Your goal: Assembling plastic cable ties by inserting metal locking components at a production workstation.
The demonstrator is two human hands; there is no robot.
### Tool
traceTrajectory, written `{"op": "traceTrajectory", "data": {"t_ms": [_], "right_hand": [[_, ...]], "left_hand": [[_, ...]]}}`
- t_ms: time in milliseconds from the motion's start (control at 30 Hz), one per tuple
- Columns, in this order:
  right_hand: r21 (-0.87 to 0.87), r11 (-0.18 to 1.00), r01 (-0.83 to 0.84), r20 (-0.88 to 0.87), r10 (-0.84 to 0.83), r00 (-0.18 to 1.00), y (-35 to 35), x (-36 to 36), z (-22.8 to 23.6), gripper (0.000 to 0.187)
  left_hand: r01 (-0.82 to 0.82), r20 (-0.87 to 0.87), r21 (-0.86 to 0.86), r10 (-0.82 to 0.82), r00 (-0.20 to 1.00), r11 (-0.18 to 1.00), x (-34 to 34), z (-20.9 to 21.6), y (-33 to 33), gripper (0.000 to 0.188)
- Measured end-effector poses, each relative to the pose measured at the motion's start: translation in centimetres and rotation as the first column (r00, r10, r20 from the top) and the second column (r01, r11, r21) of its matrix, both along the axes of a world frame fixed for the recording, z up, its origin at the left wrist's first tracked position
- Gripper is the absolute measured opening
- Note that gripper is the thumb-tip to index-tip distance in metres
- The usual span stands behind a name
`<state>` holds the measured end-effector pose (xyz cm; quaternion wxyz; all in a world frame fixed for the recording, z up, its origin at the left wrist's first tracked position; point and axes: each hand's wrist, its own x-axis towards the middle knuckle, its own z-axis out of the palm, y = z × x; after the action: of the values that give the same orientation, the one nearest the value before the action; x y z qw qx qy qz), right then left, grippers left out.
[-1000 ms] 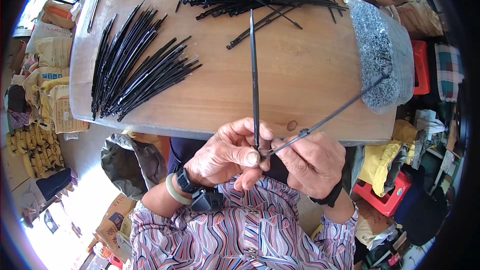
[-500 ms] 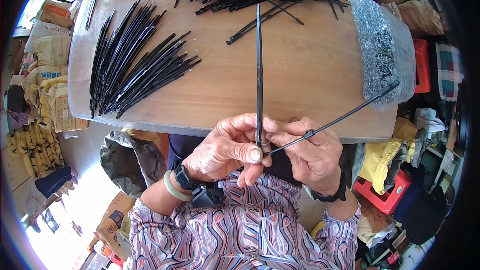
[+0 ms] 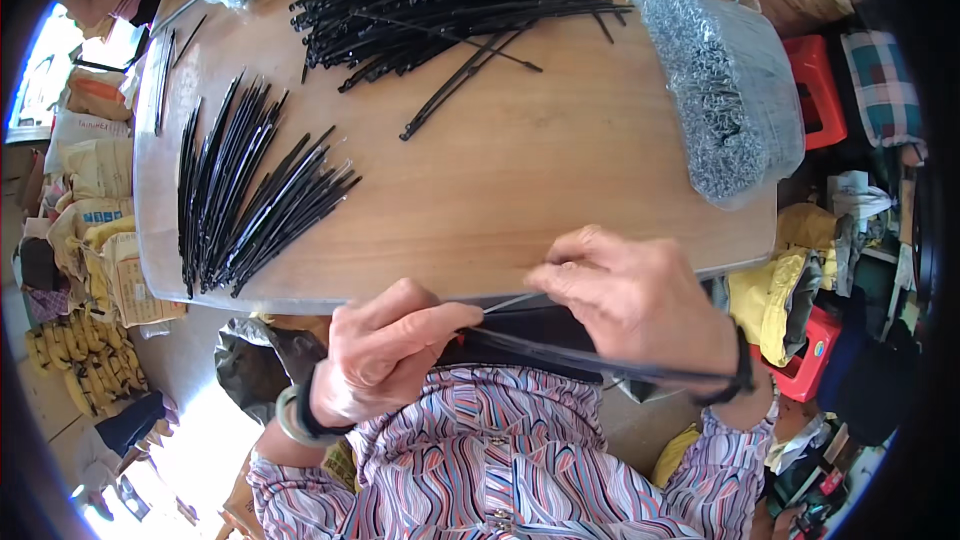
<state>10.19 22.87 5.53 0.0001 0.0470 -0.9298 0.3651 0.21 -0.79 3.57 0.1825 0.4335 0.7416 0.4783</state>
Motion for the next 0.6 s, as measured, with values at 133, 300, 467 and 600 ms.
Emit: {"op": "traceTrajectory", "data": {"t_ms": [133, 300, 467, 600], "right_hand": [[-0.041, 0.993, 0.114, 0.080, -0.111, 0.991, -0.3, 1.0, -2.1, 0.029], [0.158, 0.954, 0.254, -0.280, -0.203, 0.938, -1.0, 1.4, -2.2, 0.026], [0.184, 0.961, 0.208, -0.385, -0.124, 0.915, -2.0, 1.8, -3.0, 0.023], [0.333, 0.890, 0.313, -0.325, -0.203, 0.924, -1.9, 2.0, -2.1, 0.026]], "left_hand": [[-0.205, -0.126, 0.060, 0.211, 0.969, 0.977, 2.4, -2.9, 0.5, 0.032], [-0.122, -0.083, -0.036, 0.119, 0.989, 0.992, 1.2, -1.2, 2.5, 0.036], [-0.014, 0.481, -0.075, 0.048, 0.876, 0.997, 1.1, -1.9, 3.8, 0.028], [-0.016, 0.404, -0.030, 0.027, 0.914, 0.999, 1.6, -2.0, 4.1, 0.029]]}}
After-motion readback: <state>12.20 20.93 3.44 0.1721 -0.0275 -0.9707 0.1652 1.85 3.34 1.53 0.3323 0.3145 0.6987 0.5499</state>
